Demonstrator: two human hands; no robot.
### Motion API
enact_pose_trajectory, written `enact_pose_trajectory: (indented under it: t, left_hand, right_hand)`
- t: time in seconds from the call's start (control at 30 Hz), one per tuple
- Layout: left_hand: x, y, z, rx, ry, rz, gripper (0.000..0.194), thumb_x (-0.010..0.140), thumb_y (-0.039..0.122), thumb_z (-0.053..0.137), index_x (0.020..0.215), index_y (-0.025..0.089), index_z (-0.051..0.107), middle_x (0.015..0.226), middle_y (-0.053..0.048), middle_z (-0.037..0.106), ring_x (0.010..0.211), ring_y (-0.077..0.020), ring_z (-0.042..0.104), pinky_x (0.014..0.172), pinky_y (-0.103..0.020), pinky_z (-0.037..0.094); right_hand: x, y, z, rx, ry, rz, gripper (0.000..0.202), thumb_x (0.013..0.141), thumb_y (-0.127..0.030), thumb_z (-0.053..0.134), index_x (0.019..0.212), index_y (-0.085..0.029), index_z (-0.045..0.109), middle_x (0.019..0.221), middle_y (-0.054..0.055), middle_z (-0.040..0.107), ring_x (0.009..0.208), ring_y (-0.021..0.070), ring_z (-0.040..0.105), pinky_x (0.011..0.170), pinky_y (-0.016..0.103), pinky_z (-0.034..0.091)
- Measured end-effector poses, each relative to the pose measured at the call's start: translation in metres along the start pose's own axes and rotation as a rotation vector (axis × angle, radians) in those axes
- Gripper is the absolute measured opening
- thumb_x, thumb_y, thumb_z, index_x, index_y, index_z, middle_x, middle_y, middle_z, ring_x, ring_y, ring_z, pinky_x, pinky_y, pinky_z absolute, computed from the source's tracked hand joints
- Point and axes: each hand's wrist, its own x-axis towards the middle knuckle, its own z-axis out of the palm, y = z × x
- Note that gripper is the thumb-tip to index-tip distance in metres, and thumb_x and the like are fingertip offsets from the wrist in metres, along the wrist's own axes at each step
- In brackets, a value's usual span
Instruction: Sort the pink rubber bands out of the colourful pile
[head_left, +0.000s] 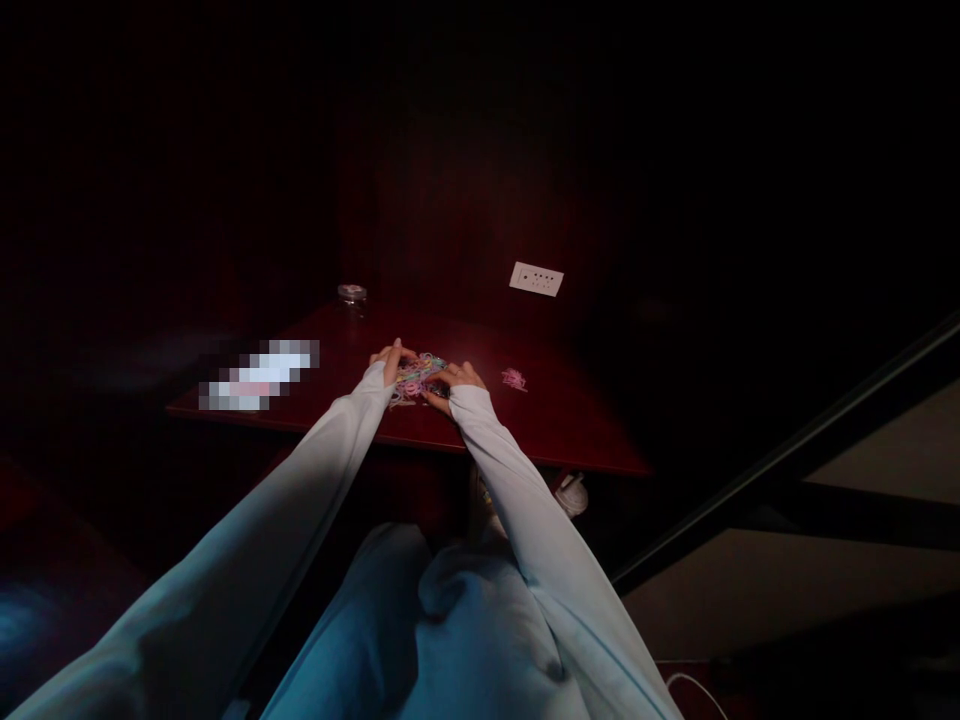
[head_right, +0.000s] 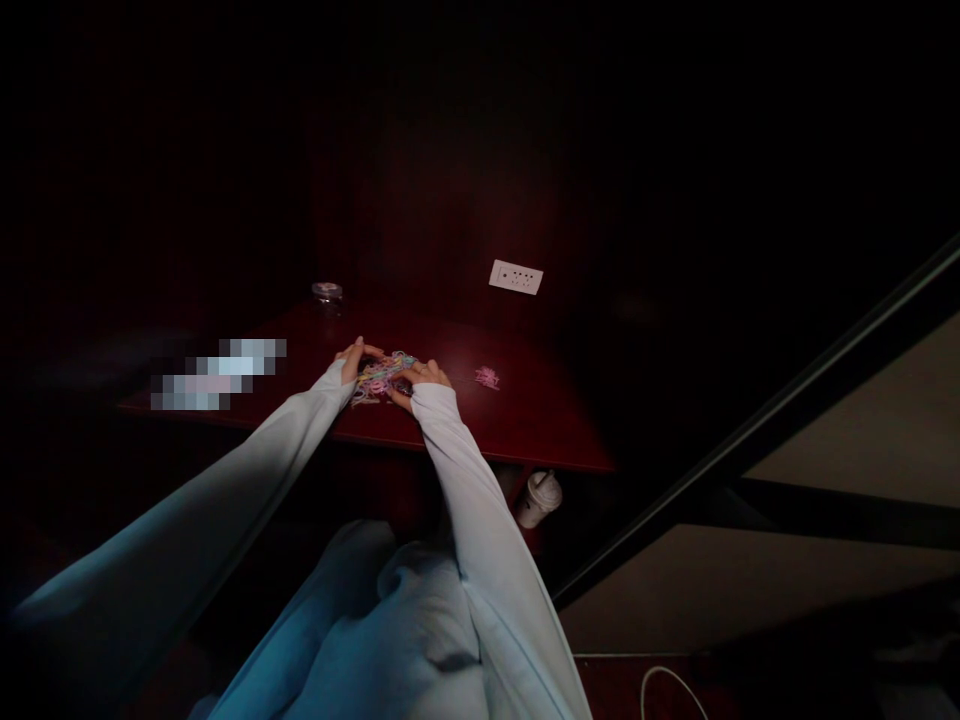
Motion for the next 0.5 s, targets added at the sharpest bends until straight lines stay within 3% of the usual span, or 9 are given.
enact_pose_trajectory:
  t: [0.3, 0.5]
  left_hand:
    - [0.0, 0.0035, -0.0038, 0.073, -0.055, -0.013, 0.064, 0.099, 0.053, 0.021, 0.078, 0.025, 0.074, 0.102, -0.007, 0.074, 0.11, -0.0285, 0.059, 0.105, -0.045, 0.044]
    - [0.001, -0.0018, -0.0022, 0.146, -0.113, 0.086, 0.036, 0.093, 0.04, 0.043, 0.08, 0.024, 0.073, 0.102, -0.005, 0.074, 0.11, -0.0257, 0.061, 0.107, -0.04, 0.04]
  right_hand:
    - [0.0062, -0.004, 0.005, -0.034, 0.016, 0.056, 0.026, 0.092, -0.047, 0.063, 0.102, -0.026, 0.076, 0.117, 0.007, 0.063, 0.111, 0.0262, 0.046, 0.093, 0.036, 0.039]
    - [0.0071, -0.0035, 0.0059, -0.018, 0.011, 0.04, 0.015, 0.091, -0.035, 0.066, 0.095, -0.025, 0.075, 0.116, 0.006, 0.063, 0.111, 0.0252, 0.045, 0.093, 0.035, 0.039]
